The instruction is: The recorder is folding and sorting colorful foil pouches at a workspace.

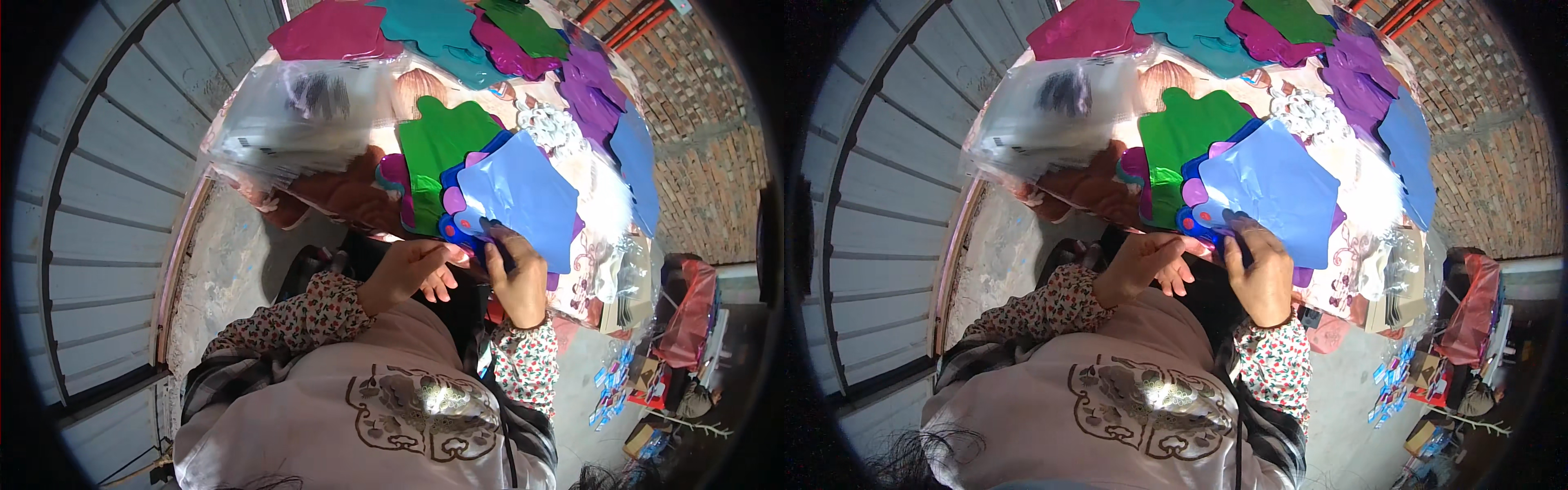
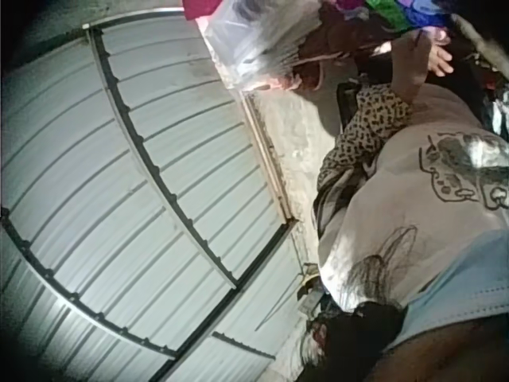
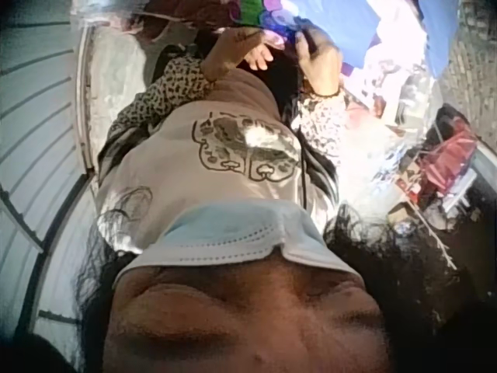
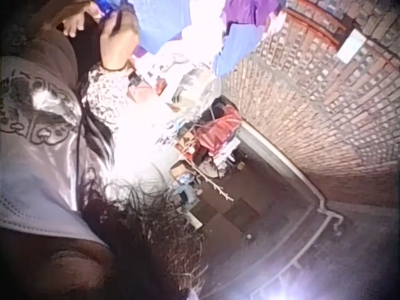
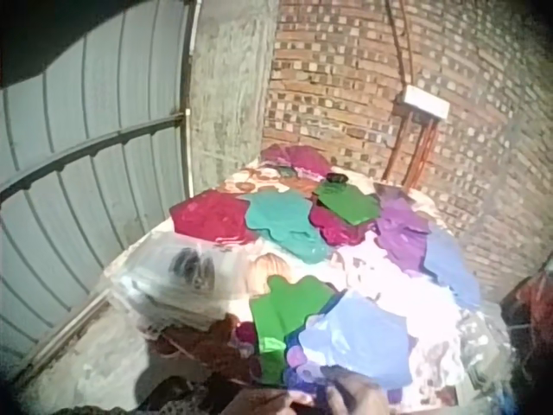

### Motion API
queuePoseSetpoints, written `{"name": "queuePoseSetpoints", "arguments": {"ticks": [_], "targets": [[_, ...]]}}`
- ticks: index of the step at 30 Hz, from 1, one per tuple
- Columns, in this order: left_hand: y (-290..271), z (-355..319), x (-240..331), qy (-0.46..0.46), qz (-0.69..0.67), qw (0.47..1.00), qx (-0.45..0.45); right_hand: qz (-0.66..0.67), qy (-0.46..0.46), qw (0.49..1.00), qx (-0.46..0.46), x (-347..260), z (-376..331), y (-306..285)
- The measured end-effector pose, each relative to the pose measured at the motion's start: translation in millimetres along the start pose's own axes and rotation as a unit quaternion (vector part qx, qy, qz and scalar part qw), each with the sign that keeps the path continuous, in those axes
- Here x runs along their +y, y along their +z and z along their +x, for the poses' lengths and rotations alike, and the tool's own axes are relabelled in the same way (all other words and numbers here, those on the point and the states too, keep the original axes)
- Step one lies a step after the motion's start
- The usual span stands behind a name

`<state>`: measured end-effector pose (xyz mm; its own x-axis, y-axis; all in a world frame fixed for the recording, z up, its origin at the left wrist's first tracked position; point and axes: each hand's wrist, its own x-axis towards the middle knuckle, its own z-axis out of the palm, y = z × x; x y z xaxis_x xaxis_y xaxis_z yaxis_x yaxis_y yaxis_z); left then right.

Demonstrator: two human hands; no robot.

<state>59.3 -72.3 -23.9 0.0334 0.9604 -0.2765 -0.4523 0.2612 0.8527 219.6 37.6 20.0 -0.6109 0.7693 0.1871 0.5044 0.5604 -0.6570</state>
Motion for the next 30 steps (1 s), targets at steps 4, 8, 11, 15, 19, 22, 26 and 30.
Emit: {"name": "queuePoseSetpoints", "arguments": {"ticks": [4,8,11,15,19,22,26,30], "targets": [[-2.0,-4.0,6.8,0.023,0.029,0.999,0.002,-0.101,-0.079,0.991,0.033,-2.4,-2.8,7.1],[-11.8,-5.0,21.0,0.092,0.125,0.983,0.097,-0.036,0.006,0.992,0.118,13.7,-3.4,7.1],[-21.3,2.2,41.5,0.05,0.181,0.98,0.072,0.005,0.024,0.989,0.145,15.7,-2.6,-0.4],[-24.6,10.7,45.9,-0.028,0.186,0.981,0.041,0.005,-0.054,0.99,0.13,13.2,-9.1,4.5],[-23.9,13.3,43.0,-0.083,0.126,0.988,0.026,0.017,-0.085,0.991,0.098,25.7,-15.8,8.6],[-19.9,14.2,40.4,-0.099,0.079,0.991,0.037,0.003,-0.105,0.991,0.08,26.0,-17.7,6.0],[-11.0,18.6,38.2,-0.107,0.042,0.991,0.062,-0.004,-0.128,0.99,0.061,26.4,-20.3,3.1],[-10.2,22.3,35.4,-0.12,0.047,0.991,0.045,-0.002,-0.133,0.99,0.053,27.6,-25.5,-1.1]]}}
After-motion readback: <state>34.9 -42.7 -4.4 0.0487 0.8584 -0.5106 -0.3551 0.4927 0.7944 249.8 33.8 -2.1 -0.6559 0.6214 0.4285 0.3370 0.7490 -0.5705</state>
